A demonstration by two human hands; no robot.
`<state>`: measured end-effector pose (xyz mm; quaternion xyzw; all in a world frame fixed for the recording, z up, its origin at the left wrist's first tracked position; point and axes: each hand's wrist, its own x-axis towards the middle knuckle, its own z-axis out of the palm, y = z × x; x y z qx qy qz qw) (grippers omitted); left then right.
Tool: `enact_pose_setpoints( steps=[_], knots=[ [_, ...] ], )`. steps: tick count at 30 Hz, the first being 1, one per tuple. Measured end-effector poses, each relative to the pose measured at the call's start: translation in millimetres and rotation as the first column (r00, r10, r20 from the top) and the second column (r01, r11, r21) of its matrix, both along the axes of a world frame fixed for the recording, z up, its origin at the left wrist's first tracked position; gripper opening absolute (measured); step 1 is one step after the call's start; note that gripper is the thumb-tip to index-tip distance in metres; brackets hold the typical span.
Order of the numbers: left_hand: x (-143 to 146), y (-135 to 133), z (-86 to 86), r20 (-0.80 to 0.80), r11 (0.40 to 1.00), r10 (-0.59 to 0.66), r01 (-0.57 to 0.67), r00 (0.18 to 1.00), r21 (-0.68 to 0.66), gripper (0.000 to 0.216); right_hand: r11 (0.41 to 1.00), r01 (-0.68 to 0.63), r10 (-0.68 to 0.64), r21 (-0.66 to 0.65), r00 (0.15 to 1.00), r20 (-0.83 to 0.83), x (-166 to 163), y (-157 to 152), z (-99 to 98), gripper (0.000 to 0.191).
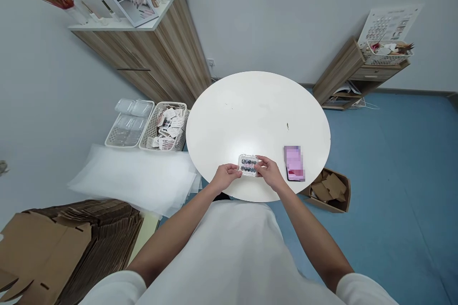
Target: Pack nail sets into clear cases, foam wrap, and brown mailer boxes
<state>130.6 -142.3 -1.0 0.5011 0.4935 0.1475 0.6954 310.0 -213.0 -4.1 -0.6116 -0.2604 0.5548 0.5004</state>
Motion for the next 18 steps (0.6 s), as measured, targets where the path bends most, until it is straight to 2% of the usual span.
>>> enact_pose_setpoints(
  steps=[3,5,8,10,13,18],
  knots=[
    [-4.0,2.5,0.5,0.029,0.999,0.038,-0.038,0.999,0.007,0.039,1.000,-0.015,0.013,0.024,0.998,0.059,-3.9,1.2,0.0,0.056],
    [-8.9,4.8,1.0,0.038,0.999,0.054,-0.054,0.998,0.005,0.038,0.995,-0.049,0.033,0.084,0.982,0.187,-6.4,1.2,2.3,0.059],
    [-18.7,8.5,1.1,0.033,0.997,0.082,-0.082,0.996,-0.013,0.038,0.955,-0.229,0.119,0.188,0.878,0.463,-10.7,3.1,6.4,0.057],
    [-26.4,11.2,0.1,0.038,0.996,0.085,-0.084,0.996,-0.020,0.037,0.905,-0.387,0.218,0.177,0.778,0.589,-15.2,7.6,6.6,0.055],
    [-39.1,16.9,-3.4,0.050,0.997,0.081,-0.080,0.995,-0.021,0.035,0.855,-0.506,0.320,0.117,0.691,0.648,-26.4,19.5,0.7,0.051],
    [-62.8,35.2,-8.4,0.020,0.993,0.115,-0.115,0.993,-0.012,0.042,0.850,-0.510,0.305,0.131,0.680,0.666,-55.7,46.7,-11.6,0.046]
  ],
)
